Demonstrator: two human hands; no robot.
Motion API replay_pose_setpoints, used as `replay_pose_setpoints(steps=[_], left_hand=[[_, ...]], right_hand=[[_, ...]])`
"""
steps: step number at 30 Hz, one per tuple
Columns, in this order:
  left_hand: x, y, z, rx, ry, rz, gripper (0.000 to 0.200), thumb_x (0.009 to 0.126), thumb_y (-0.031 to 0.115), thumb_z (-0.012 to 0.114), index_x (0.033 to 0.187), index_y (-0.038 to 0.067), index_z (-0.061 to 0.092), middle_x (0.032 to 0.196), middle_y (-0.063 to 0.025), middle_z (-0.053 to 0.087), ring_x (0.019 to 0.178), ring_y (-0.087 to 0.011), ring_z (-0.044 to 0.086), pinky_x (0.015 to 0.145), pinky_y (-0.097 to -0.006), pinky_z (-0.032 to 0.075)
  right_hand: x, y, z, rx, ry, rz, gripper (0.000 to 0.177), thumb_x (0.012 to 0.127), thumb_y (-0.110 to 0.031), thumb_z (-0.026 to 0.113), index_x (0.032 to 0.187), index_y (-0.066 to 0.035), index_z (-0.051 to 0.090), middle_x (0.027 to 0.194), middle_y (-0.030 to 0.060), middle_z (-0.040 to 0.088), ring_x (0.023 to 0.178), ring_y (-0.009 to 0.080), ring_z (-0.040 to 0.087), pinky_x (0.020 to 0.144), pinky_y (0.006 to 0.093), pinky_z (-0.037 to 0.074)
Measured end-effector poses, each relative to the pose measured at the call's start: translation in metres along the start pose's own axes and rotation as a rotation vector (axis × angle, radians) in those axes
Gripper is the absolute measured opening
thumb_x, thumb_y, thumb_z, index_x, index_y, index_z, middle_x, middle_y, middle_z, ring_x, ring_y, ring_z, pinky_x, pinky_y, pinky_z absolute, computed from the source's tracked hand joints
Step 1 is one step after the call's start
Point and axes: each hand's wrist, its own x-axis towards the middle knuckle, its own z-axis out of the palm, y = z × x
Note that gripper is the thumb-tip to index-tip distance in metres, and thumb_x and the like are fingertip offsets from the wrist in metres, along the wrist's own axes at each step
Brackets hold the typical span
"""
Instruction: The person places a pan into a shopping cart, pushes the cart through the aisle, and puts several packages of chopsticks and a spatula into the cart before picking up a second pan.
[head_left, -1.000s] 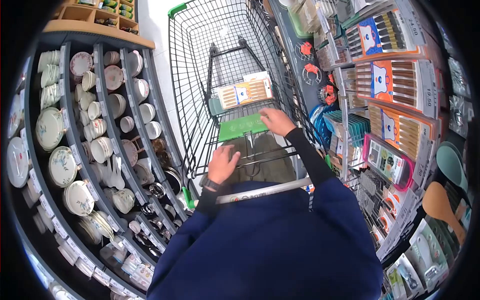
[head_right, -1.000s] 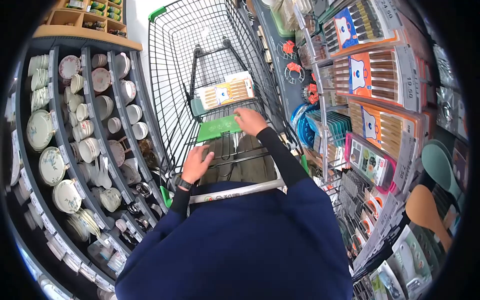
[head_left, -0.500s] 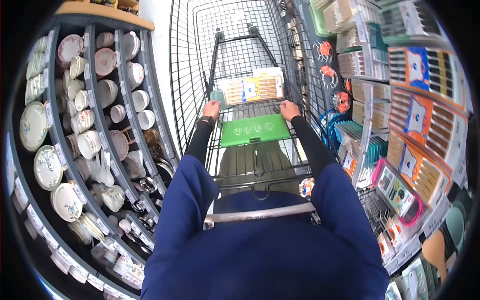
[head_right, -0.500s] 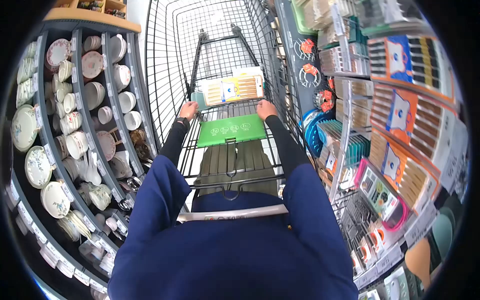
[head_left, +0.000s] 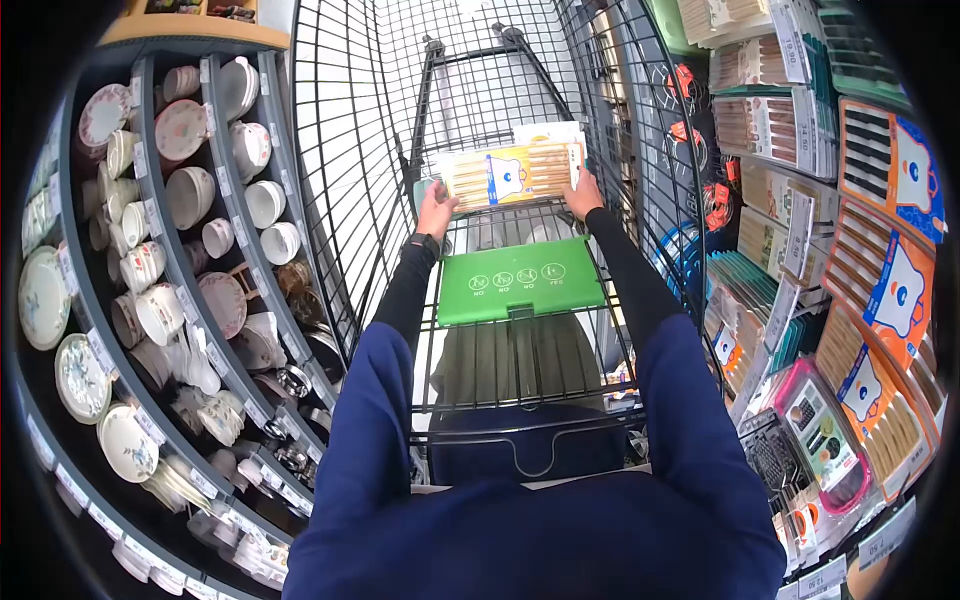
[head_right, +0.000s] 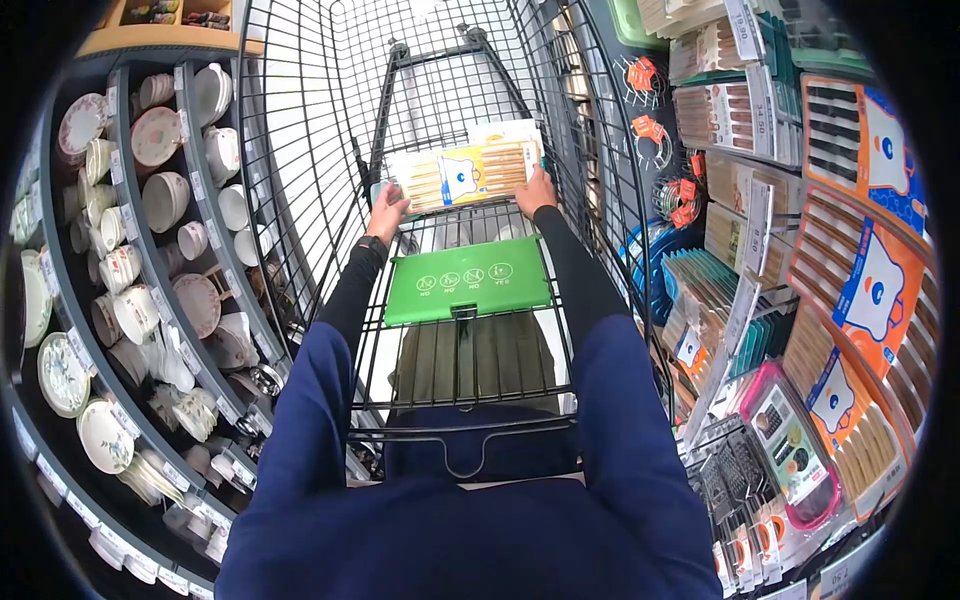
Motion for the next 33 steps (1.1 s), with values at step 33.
replay_pose_setpoints(steps=[33], left_hand=[[-0.157,0.166,-0.026,-0.475,-0.163,-0.063,0.043,0.096,0.029,0.051,0.132,0.005,0.051,0.125,-0.0099,0.063,0.113,-0.0231,0.061,0.096,-0.0375,0.048]], right_hand=[[-0.187,-0.143,-0.223,1.396,-0.103,0.091,0.052,0.088,-0.004,0.054,0.139,-0.004,0.046,0.115,0.01,0.062,0.092,0.015,0.063,0.069,0.0285,0.051]])
